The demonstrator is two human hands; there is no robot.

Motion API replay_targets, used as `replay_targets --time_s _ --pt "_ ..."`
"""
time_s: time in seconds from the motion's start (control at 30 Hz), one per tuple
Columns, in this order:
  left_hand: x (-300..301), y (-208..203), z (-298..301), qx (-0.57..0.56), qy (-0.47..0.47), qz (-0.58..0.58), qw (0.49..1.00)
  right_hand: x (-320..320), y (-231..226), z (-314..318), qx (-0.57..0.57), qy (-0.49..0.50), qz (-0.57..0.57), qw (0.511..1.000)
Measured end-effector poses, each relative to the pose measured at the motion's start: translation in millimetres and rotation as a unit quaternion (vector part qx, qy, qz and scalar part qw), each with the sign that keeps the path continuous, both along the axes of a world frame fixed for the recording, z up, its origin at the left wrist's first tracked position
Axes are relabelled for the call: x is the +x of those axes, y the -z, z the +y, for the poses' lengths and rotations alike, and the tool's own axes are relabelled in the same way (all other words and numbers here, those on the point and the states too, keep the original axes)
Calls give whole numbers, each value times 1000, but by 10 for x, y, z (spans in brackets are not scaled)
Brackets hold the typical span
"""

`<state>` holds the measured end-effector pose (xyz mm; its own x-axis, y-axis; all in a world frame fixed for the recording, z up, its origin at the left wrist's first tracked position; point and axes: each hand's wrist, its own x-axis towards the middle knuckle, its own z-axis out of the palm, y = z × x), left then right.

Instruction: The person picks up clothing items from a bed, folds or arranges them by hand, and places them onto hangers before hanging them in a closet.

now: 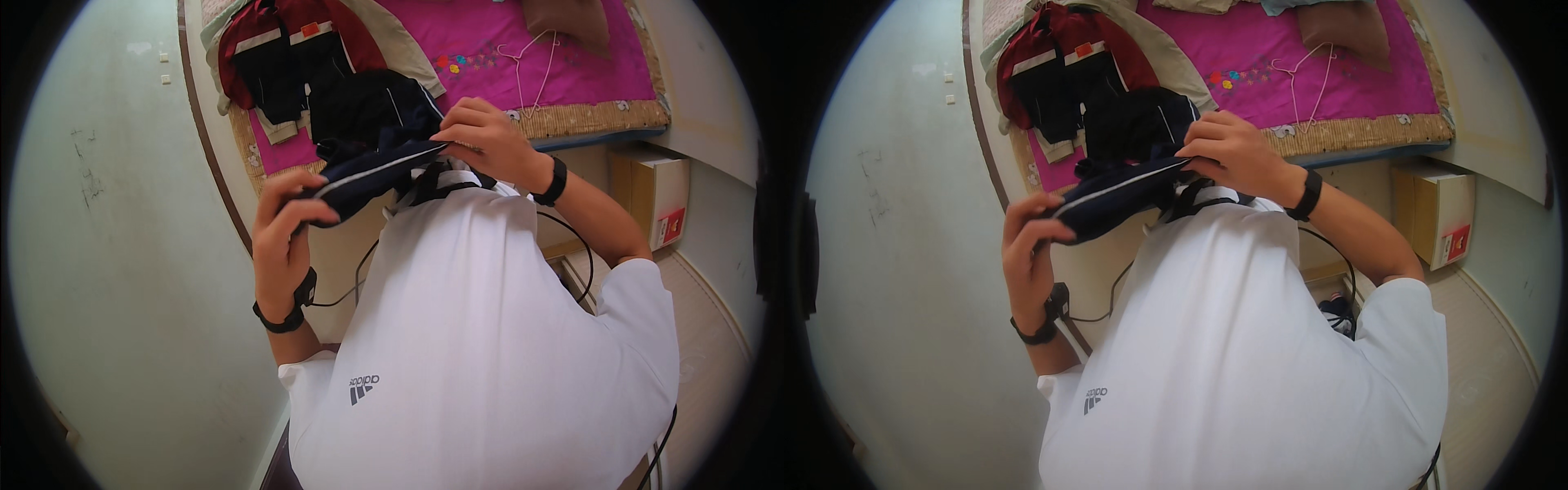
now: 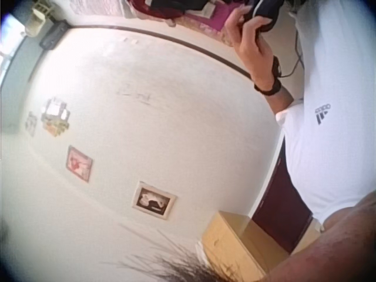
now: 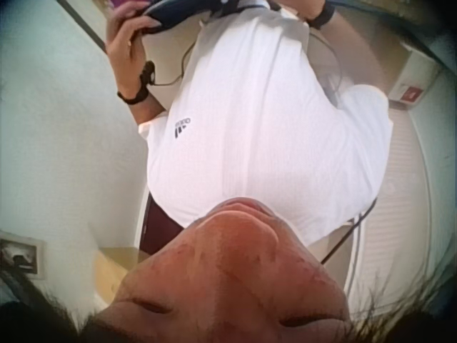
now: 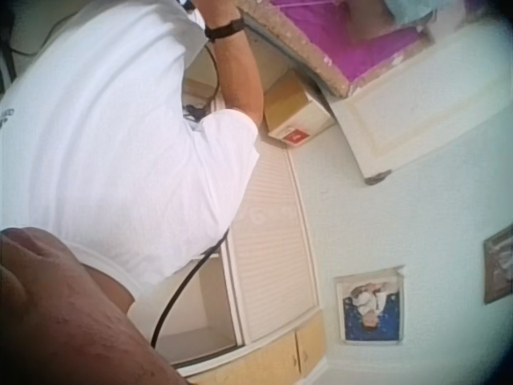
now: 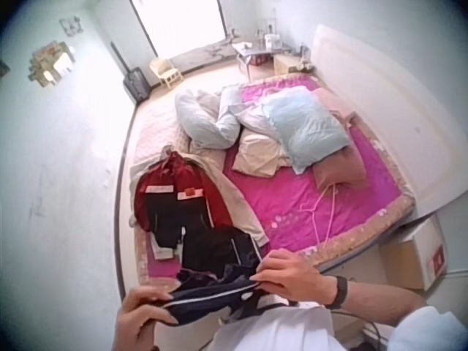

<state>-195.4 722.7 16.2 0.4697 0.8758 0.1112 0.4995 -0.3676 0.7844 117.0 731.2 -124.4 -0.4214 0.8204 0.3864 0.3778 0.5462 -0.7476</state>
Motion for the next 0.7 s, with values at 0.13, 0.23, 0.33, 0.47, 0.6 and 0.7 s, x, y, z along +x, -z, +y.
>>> replay_targets --time_s 0.13,0.23,0.33,0.47,0.6,0.7 --pt "-127 207 -2 44 -54 72 995 242 -127 -80 78 74 -20 994" --pt "-55 243 4 67 -24 81 994 319 -168 -93 79 115 -66 988" --pt "123 277 60 106 -8 -26 994 197 -369 -67 62 95 -44 993" --pt "402 182 168 28 41 -38 998 -176 -824 -65 59 41 82 994" --pt "636 183 225 87 108 29 990 -336 -989 -11 131 67 55 988" --pt "687 330 177 49 60 -24 997 -330 -949 -8 144 78 7 986"
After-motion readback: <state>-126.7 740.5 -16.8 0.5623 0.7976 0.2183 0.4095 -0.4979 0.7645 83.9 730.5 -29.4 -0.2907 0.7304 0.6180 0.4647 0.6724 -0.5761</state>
